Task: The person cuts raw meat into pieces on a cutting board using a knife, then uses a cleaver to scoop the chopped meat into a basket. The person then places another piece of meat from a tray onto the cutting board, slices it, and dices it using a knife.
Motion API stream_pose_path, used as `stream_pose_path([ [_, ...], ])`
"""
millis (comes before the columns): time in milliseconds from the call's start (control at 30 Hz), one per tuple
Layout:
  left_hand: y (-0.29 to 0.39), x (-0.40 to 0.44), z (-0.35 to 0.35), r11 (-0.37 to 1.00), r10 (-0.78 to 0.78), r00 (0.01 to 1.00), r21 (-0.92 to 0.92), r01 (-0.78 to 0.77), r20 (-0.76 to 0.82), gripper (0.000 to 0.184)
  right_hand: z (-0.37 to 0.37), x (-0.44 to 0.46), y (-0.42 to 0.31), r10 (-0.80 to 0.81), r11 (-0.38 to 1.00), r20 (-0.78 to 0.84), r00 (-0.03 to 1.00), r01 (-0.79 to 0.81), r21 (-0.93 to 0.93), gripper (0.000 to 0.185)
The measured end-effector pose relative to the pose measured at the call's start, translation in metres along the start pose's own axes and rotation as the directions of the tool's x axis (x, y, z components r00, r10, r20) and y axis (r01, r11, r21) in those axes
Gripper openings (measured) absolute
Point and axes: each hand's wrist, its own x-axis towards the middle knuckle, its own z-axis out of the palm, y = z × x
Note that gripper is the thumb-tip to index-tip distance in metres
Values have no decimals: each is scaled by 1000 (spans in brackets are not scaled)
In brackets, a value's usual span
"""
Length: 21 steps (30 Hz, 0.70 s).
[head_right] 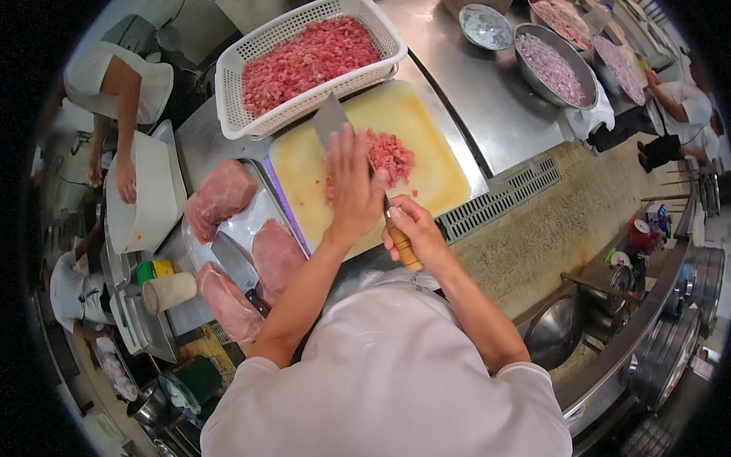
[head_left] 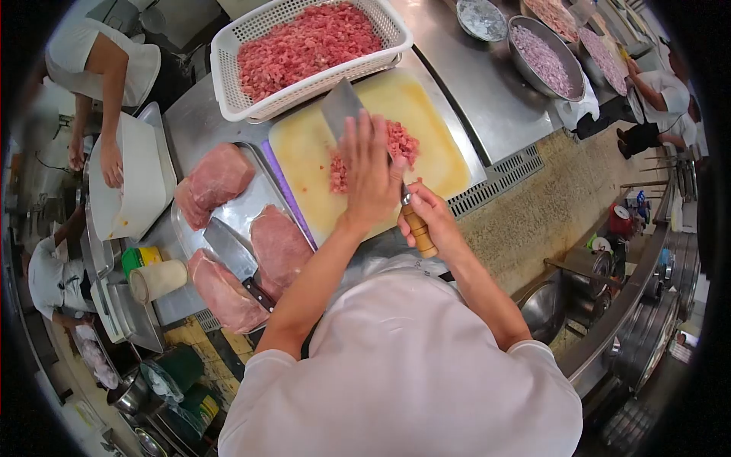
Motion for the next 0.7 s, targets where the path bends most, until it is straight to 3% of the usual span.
stream_pose_path([
  [100,-14,-4,3,997,28,1000,70,-28,13,74,2,-6,0,58,998,4,998,-58,38,27],
  [200,-94,-30,12,940,-320,947,120,319,-6,73,-5,-28,-6,8,985,-131,991,-31,-172,31],
  [300,-152,-64,6,885,-442,897,157,439,-13,70,-37,-48,-13,-124,881,-321,939,-45,-470,43],
  [400,-116,-67,22,873,-392,920,316,371,5,68,-66,-42,-7,-256,718,-374,891,-84,-691,45],
  [533,-85,-61,52,919,-355,934,189,345,22,72,-52,-23,20,-379,494,-258,889,-41,-868,44],
  [600,-76,-58,62,919,-387,922,91,384,12,78,-31,-18,35,-367,500,-239,899,-26,-865,40],
  [700,-67,-66,61,970,-242,970,8,242,-4,94,-23,-22,27,-323,566,-187,928,31,-824,38],
])
